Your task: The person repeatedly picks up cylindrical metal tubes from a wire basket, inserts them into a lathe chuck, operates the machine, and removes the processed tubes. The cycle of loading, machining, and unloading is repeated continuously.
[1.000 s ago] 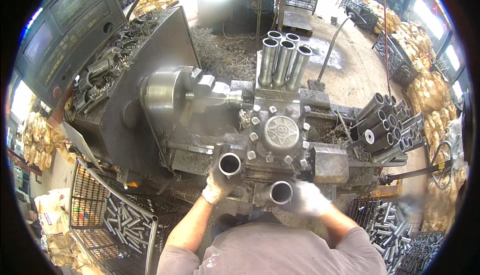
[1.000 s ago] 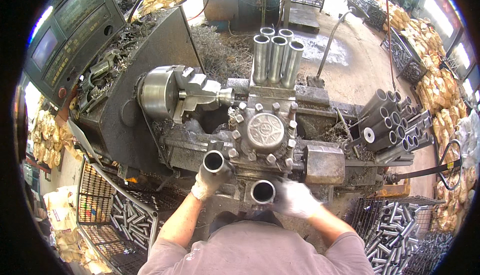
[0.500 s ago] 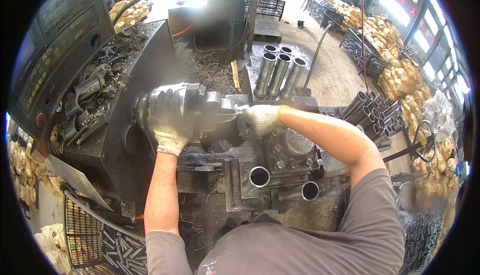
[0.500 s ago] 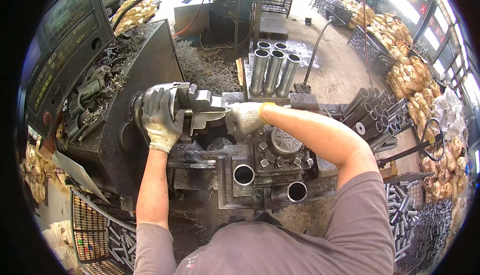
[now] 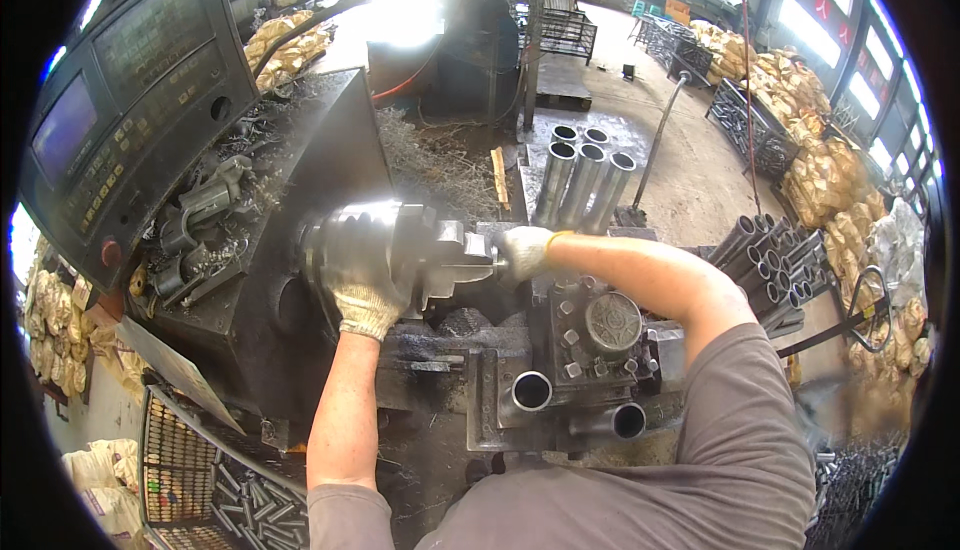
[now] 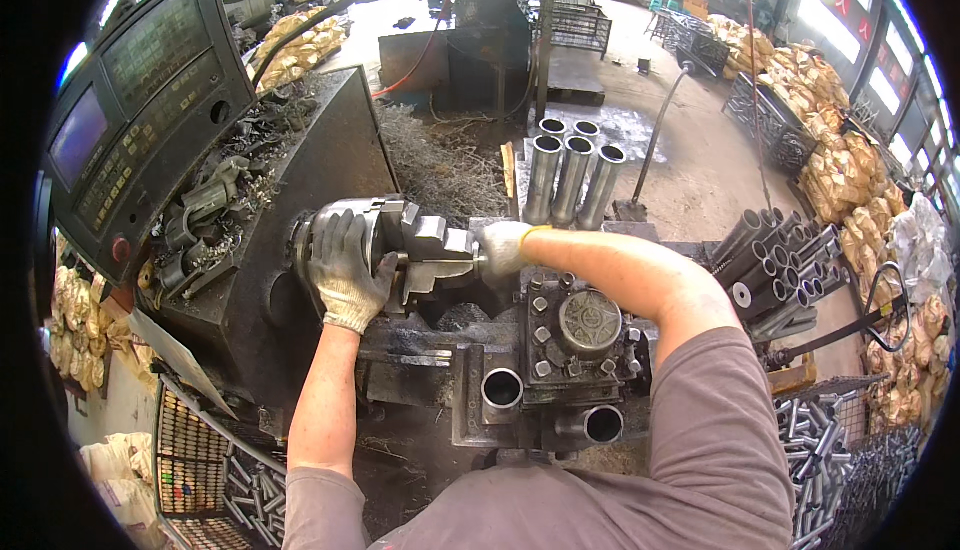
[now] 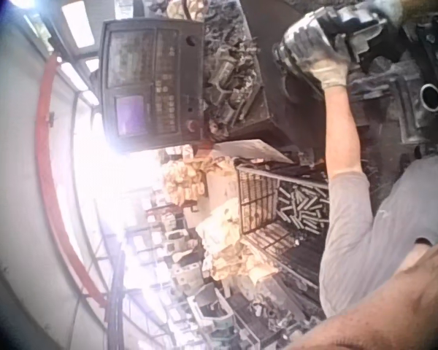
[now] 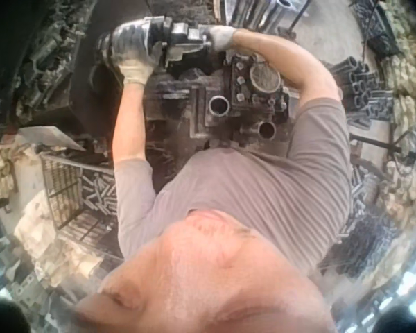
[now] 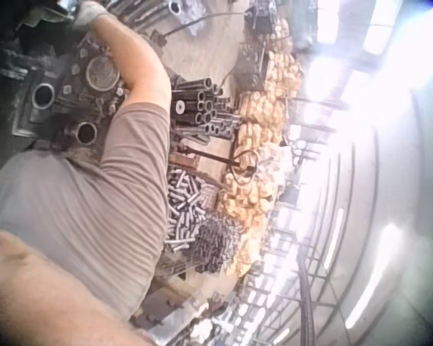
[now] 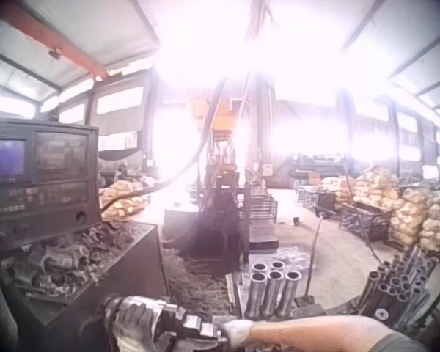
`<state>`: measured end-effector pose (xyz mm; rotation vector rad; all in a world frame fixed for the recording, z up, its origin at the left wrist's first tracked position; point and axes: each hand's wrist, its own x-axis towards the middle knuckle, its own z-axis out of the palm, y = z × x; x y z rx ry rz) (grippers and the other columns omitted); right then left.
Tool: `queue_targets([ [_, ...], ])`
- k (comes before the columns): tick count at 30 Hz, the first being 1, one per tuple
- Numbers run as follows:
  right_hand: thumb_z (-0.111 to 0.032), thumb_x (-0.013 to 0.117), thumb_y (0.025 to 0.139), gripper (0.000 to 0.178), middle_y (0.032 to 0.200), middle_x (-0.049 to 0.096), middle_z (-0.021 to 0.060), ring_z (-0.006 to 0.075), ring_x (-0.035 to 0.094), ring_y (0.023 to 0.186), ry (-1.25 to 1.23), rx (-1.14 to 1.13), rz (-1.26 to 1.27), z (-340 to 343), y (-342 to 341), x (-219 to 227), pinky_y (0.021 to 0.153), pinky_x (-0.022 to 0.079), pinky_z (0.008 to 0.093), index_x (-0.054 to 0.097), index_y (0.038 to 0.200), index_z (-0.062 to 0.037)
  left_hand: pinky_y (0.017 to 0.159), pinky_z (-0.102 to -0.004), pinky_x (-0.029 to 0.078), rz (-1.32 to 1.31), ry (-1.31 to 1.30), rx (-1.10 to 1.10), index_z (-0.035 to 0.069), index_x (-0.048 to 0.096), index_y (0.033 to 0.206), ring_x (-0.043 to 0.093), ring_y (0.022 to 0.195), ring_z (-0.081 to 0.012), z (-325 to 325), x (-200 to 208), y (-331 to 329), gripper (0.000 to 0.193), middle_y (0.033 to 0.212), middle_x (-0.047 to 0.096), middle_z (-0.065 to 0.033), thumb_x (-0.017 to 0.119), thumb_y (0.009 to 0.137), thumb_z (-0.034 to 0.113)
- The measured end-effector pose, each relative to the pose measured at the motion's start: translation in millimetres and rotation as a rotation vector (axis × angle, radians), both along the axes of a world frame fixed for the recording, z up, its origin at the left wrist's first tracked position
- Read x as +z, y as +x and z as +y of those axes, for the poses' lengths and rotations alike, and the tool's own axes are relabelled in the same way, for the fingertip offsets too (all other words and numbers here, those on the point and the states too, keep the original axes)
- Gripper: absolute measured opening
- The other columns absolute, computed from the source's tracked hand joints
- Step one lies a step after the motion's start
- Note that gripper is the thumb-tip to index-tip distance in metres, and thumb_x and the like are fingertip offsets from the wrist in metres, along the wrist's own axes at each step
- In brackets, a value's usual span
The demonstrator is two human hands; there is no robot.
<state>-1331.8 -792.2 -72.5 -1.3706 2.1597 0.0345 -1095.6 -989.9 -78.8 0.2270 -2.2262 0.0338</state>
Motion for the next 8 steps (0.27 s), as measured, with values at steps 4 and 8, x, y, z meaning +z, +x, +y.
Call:
queue_targets([
  [4,-0.033,0.086,0.086,0.059,0.113,0.078,0.0187,0.0222,0.078,0.092,0.333,-0.083,-0.507,3.6,-40.5,21.0,0.082,0.067,0.0403,0.068,0.128,0.003,0.124,-0.062,0.033,-0.047,0.022,0.042,0.006,0.057,0.138,0.048,0.143,-0.0498,3.9,1.4,0.2,0.066,0.144,0.058,-0.022,0.08,0.081,0.029],
  [8,-0.052,0.08,0.088,0.067,0.119,0.078,0.0195,0.0397,0.075,0.112,-0.044,0.151,-0.01,-2.9,-25.3,-20.6,0.103,0.06,0.0548,0.072,0.135,-0.0053,0.125,-0.0626,0.032,-0.024,-0.051,0.015,0.006,0.055,0.142,0.046,0.145,-0.05,3.6,2.7,-0.7,0.069,0.145,0.058,-0.0216,0.08,0.081,0.029],
])
